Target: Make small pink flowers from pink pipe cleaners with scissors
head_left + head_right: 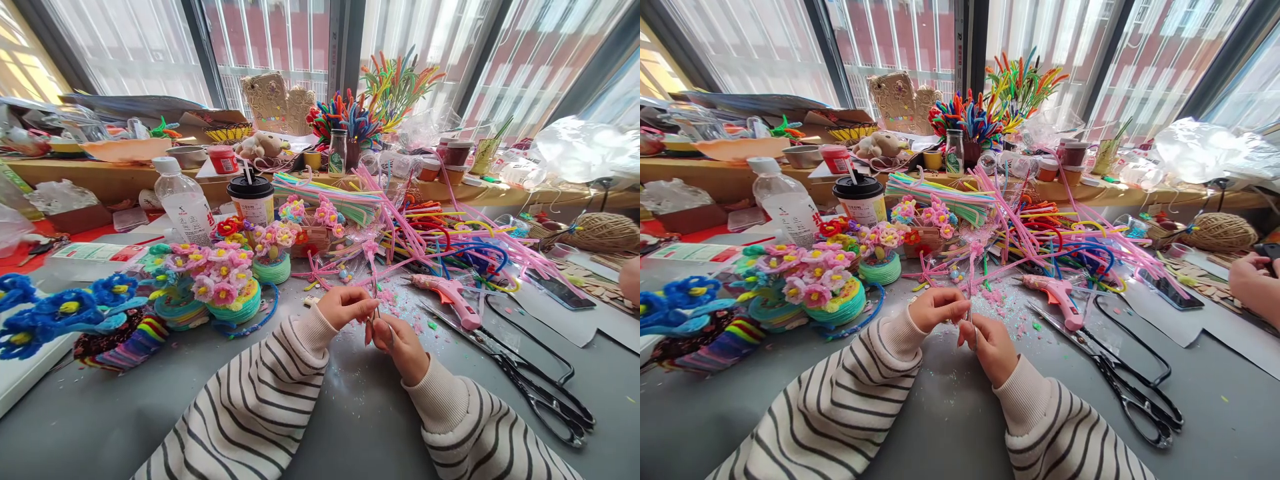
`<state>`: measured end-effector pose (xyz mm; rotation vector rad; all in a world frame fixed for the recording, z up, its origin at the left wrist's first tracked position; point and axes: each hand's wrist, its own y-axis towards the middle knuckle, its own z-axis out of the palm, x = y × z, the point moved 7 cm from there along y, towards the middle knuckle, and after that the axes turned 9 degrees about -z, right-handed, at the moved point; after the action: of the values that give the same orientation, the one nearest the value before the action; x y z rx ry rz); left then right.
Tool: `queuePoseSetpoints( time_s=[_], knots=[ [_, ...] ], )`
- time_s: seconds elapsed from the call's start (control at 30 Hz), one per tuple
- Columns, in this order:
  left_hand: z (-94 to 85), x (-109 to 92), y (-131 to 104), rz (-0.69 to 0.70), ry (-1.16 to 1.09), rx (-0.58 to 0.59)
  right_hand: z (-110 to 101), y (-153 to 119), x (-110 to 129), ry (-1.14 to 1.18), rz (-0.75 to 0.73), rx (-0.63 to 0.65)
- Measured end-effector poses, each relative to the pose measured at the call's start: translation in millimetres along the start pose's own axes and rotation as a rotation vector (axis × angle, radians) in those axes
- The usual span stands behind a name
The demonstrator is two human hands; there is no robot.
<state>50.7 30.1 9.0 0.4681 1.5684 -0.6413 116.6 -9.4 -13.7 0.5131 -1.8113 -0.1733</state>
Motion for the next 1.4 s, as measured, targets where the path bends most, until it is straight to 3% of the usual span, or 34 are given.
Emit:
queuePoseSetpoints(
  time_s=[0.57, 1.0, 1.4],
  knots=[
    [-1.4, -4.6, -1.9, 0.041, 0.028, -0.021, -8.1, -2.1, 3.8, -0.155, 0.034, -0.108],
    [2.7, -5.1, -1.9, 0.088, 0.099, 0.026, -1.6, 0.6, -2.9, 0.071, 0.028, -0.026],
    [0.7, -0.1, 0.7, 0.058, 0.117, -0.011, -6.7, -1.3, -1.2, -0.108, 0.056, -0.113]
  ],
)
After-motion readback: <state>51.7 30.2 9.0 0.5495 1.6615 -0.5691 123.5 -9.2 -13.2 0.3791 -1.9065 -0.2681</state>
